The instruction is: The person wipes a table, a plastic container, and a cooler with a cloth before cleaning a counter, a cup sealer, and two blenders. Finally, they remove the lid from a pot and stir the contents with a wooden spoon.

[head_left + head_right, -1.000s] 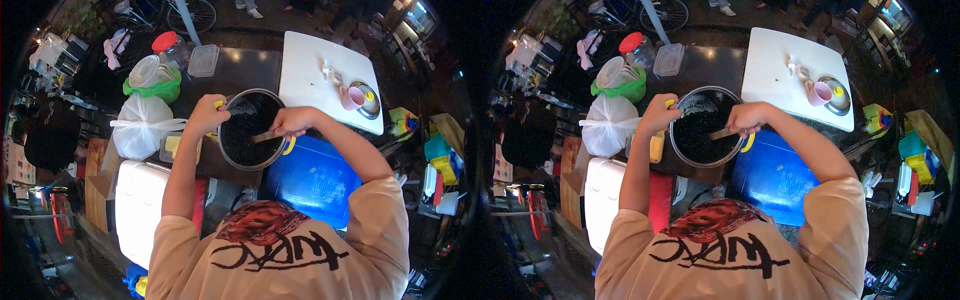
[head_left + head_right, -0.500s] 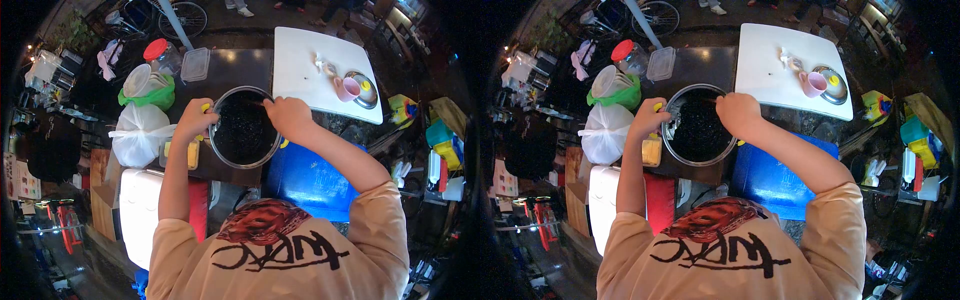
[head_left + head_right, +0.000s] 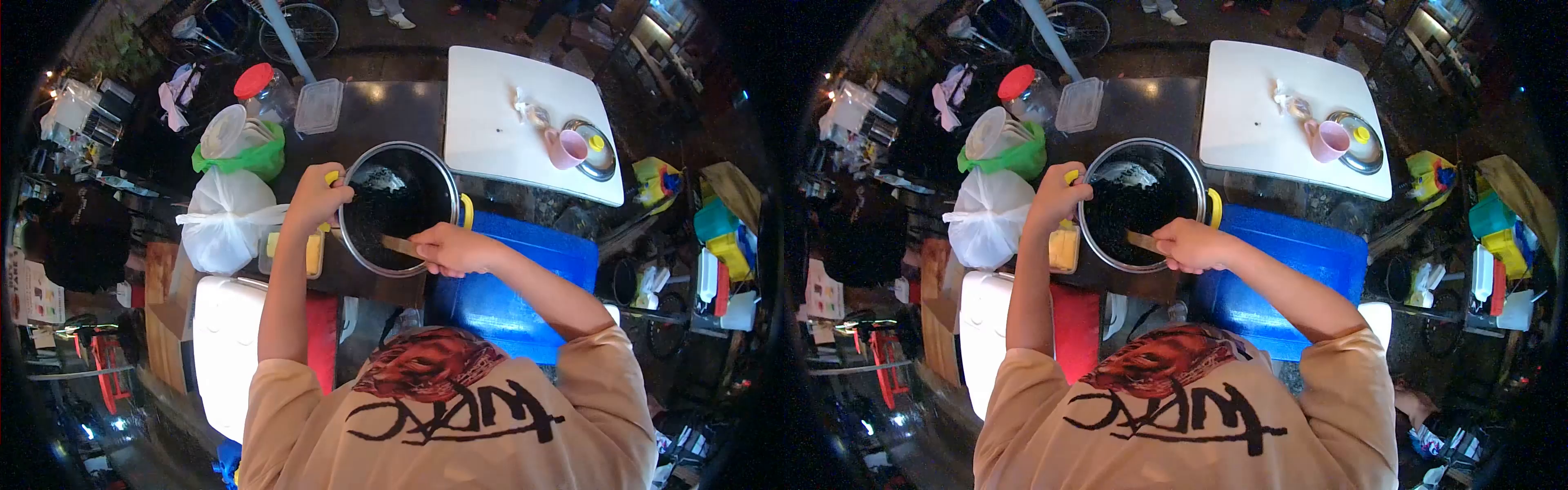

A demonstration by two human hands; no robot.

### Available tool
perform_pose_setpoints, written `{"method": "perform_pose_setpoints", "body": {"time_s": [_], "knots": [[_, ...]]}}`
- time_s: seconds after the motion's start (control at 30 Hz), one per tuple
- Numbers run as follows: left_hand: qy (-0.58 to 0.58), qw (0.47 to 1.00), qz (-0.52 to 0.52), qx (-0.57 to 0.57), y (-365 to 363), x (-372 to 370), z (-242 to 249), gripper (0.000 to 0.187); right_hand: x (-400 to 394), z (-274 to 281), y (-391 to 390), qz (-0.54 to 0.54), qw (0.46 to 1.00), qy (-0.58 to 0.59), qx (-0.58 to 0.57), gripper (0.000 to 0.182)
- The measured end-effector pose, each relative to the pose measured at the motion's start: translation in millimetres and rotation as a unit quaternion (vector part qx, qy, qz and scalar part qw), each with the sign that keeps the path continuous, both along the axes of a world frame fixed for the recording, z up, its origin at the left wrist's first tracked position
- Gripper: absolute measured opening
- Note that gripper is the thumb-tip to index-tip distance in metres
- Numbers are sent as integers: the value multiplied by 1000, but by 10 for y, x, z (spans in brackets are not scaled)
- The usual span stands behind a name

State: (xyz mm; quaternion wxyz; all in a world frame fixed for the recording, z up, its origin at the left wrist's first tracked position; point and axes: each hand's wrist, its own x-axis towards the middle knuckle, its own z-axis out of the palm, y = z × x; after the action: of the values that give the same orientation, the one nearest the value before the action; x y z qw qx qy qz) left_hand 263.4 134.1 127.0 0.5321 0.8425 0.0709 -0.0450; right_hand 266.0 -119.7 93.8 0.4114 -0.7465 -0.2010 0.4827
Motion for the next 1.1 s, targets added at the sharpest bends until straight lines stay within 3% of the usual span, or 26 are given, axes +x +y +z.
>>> {"method": "perform_pose_setpoints", "body": {"time_s": [0.07,0.17,0.23,0.3,0.53,0.7,0.8,0.97,1.1], "knots": [[0,1000,13,-27,8,-16,-27,19,9,1,37,-54,995,35,74,22],[3,998,45,-39,135,-42,-155,21,94,313,-15,-69,990,-120,19,23],[17,993,84,-84,259,-79,-269,22,127,491,-85,-38,909,-413,-45,24],[22,984,114,-136,369,-108,-453,22,73,775,-167,-20,857,-499,-125,25],[-7,934,192,-301,341,-309,-963,18,-118,718,-373,9,816,-542,-201,33],[-1,921,233,-312,358,-430,-1167,20,-210,687,-351,8,804,-551,-224,33],[-2,916,231,-329,350,-473,-1182,20,-80,759,-274,90,803,-531,-253,31],[-2,912,259,-319,246,-505,-1193,19,249,731,414,175,729,-604,-271,21],[-65,873,264,-405,124,-387,-1486,28,742,473,853,243,712,-575,-322,18]]}}
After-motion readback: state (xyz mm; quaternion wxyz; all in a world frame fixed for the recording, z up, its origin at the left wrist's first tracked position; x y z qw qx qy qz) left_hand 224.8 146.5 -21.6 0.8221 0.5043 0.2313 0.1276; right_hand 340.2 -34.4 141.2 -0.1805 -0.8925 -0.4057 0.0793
